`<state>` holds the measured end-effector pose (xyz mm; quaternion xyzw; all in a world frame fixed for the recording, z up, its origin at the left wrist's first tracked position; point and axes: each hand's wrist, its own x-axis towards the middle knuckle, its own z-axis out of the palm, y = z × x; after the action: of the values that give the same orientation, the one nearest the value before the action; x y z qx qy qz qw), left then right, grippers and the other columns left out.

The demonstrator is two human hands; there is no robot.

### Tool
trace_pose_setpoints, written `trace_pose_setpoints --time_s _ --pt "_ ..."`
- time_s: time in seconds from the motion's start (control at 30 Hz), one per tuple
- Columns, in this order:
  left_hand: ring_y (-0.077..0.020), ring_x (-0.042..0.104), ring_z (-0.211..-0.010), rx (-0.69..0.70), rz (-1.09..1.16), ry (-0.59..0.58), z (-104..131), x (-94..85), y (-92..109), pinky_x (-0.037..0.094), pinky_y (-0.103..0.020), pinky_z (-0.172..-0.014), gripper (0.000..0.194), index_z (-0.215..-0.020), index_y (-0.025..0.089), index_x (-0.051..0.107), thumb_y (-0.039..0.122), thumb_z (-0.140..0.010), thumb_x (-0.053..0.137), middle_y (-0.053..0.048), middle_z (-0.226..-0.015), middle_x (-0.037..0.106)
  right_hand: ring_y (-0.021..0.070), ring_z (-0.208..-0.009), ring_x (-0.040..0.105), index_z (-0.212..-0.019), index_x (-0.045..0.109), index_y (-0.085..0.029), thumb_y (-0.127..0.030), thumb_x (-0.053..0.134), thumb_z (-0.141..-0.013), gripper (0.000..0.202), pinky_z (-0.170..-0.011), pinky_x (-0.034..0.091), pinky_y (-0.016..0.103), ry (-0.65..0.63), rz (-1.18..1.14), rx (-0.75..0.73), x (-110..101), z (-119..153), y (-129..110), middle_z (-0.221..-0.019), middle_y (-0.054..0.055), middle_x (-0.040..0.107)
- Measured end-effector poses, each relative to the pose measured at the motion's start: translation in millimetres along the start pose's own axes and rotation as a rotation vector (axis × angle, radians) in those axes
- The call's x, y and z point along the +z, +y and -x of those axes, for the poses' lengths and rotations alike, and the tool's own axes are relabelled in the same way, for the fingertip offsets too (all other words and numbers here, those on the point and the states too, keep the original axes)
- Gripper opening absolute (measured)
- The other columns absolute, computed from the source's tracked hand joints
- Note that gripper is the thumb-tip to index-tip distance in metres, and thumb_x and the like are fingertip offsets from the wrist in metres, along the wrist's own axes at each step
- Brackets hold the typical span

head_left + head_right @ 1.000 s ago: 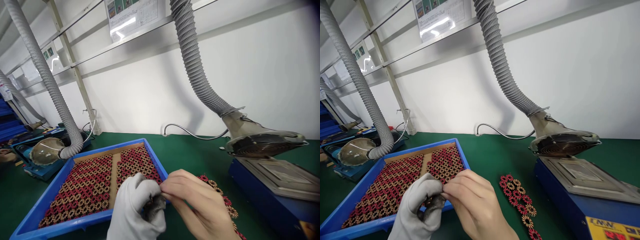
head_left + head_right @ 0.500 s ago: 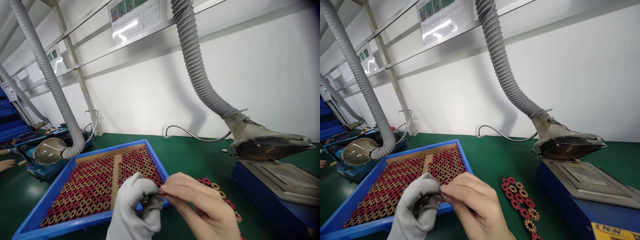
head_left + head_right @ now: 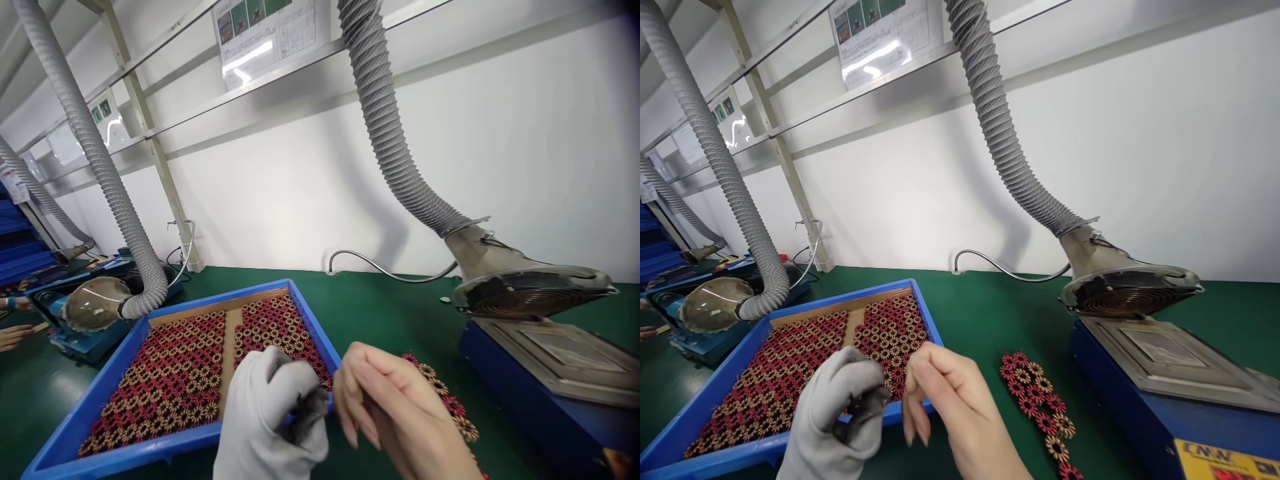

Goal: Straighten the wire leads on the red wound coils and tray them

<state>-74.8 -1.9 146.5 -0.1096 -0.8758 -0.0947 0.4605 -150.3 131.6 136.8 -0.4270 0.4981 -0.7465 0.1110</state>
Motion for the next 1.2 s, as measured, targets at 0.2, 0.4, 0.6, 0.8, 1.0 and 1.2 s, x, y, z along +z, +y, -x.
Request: trace_pose_setpoints --time_s 0.2,0.4,0.6,0.8,1.0,1.2 --pt "-0.0113 0.06 -0.064 -0.147 0.238 0.017 0 2.6 0 0.049 -0.02 -0.06 0.029 -0.083 0.024 0.051 0.001 -0.067 0.044 0.003 -0.07 0.061 0.0145 -0.068 0.063 -0.094 0.066 -0.022 0.0 0.058 -0.079 0.028 -0.062 0.051 0.024 0.041 0.447 -0.527 -8 -6 -1 -0.072 0.001 0.067" --pt "-0.0132 0.052 -0.055 -0.083 0.108 -0.06 -2 6.1 6 0.045 -0.024 -0.052 0.019 -0.074 0.021 0.052 0.005 -0.066 0.044 0.0 -0.062 0.054 0.0137 -0.058 0.052 -0.077 0.054 -0.019 -0.006 0.045 -0.086 0.018 -0.051 0.044 0.025 0.07 0.736 -0.542 -1 -3 -4 -0.064 0.002 0.058" --pt "-0.0132 0.05 -0.055 -0.032 -0.008 -0.005 1 6.9 4 0.043 -0.025 -0.052 0.016 -0.075 0.021 0.055 0.007 -0.07 0.047 0.0 -0.062 0.052 0.0099 -0.041 0.042 -0.062 0.036 -0.022 -0.045 0.034 -0.095 0.04 -0.044 0.036 0.022 0.013 0.128 0.167 0 2 -4 -0.045 -0.007 0.033" --pt "-0.0105 0.057 -0.056 -0.306 0.494 -0.016 -3 5.2 3 0.045 -0.018 -0.05 0.022 -0.073 0.021 0.055 0.004 -0.067 0.042 0.001 -0.066 0.062 0.0123 -0.069 0.062 -0.089 0.066 -0.023 -0.012 0.056 -0.085 0.016 -0.061 0.048 0.02 0.067 0.393 -0.347 -7 -2 -2 -0.075 0.0 0.067" --pt "-0.0078 0.045 -0.041 -0.501 0.809 -0.055 -12 10.3 12 0.036 -0.017 -0.037 0.01 -0.064 0.019 0.05 0.012 -0.061 0.043 0.002 -0.052 0.054 0.0157 -0.067 0.06 -0.089 0.065 -0.02 -0.001 0.056 -0.08 0.023 -0.06 0.052 0.027 0.02 0.446 -0.55 -8 -8 -1 -0.071 0.003 0.066" --pt "-0.012 0.051 -0.055 -0.144 0.205 -0.005 -3 7.6 9 0.044 -0.022 -0.053 0.022 -0.073 0.021 0.053 0.004 -0.063 0.043 0.001 -0.061 0.052 0.0113 -0.049 0.043 -0.066 0.047 -0.02 -0.012 0.045 -0.086 0.022 -0.044 0.035 0.023 0.093 0.662 -0.374 1 -1 -4 -0.054 -0.001 0.048"
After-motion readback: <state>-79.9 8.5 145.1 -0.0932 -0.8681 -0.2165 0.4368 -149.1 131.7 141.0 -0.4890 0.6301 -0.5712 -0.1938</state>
